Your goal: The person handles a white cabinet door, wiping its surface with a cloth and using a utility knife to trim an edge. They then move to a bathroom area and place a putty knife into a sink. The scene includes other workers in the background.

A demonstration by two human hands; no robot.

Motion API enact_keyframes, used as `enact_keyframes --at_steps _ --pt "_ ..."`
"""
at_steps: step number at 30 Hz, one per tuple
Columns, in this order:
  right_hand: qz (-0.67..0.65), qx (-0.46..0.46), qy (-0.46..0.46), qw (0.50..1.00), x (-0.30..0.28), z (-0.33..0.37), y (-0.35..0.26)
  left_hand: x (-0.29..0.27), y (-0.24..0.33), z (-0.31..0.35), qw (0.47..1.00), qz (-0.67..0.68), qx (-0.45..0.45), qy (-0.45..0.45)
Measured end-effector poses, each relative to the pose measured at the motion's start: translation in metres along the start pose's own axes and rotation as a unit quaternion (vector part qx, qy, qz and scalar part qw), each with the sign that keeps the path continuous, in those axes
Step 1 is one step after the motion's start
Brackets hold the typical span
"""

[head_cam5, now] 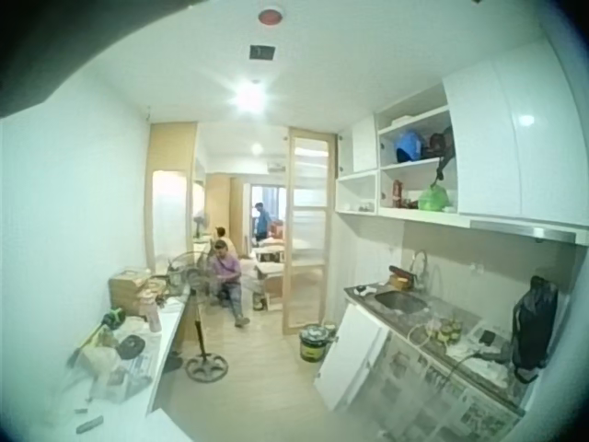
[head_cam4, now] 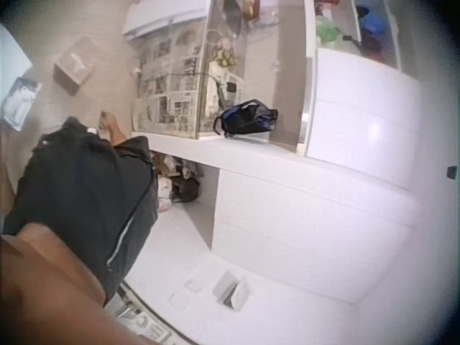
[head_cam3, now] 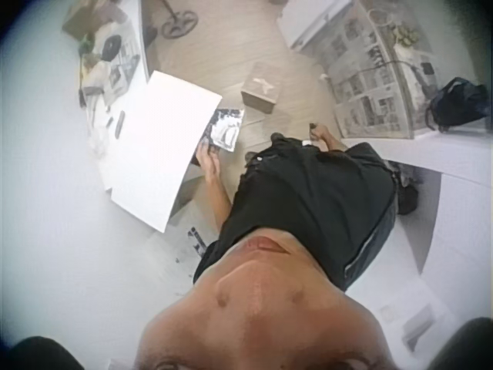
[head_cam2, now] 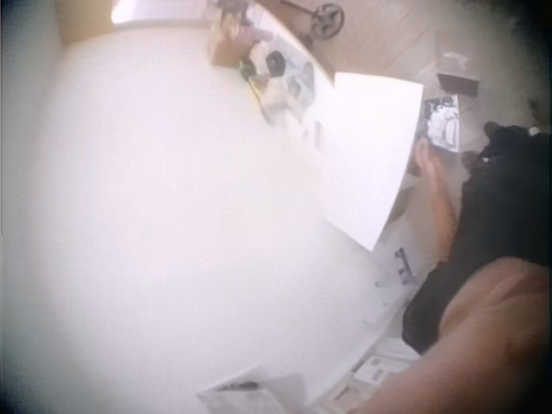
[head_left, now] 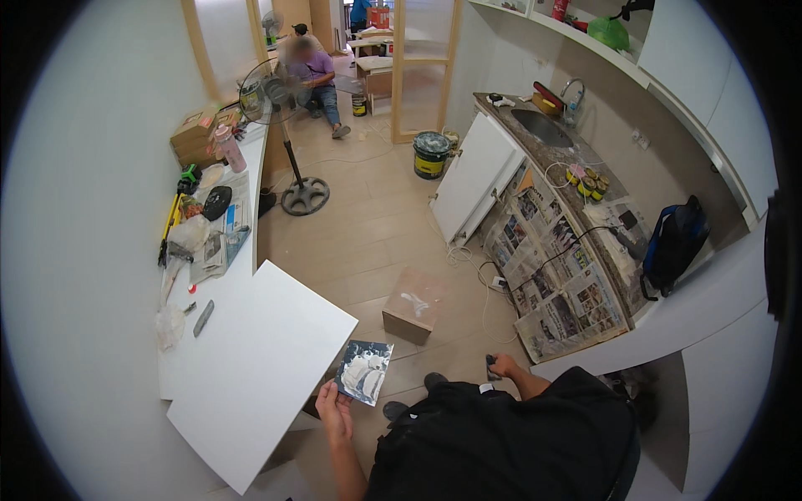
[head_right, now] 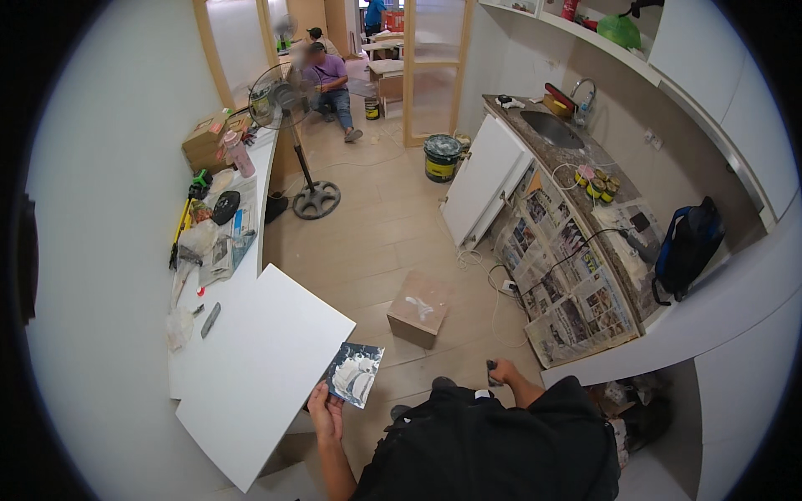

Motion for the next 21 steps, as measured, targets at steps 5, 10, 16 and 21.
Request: enact_keyframes --at_steps 5,10,16,21 --pt "-0.073 -0.139 0.026 0.987 -0.048 -0.027 -0.108 -0.005 0.001 0.006 0.999 -0.015 0.034 -0.002" --pt "-0.154 -0.223 0.070 0.960 -0.096 -0.002 -0.186 0.007 0.001 0.015 0.999 -0.031 0.042 -0.006" --pt "-0.174 -0.203 0.065 0.961 -0.095 -0.011 -0.120 0.045 -0.025 0.017 0.998 -0.021 0.021 -0.057" --pt "-0.203 -0.096 0.122 0.967 -0.117 -0.019 -0.040 0.097 -0.054 0.018 0.997 -0.055 -0.006 -0.047"
Point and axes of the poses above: each hand's wrist, its own z-axis away from the middle knuckle, its own x-axis out of the palm, y = z × x, the point moved 8 cm from there along -z, towards the middle knuckle, and after that the axes turned 14 degrees about y, right-handed, at the moved point
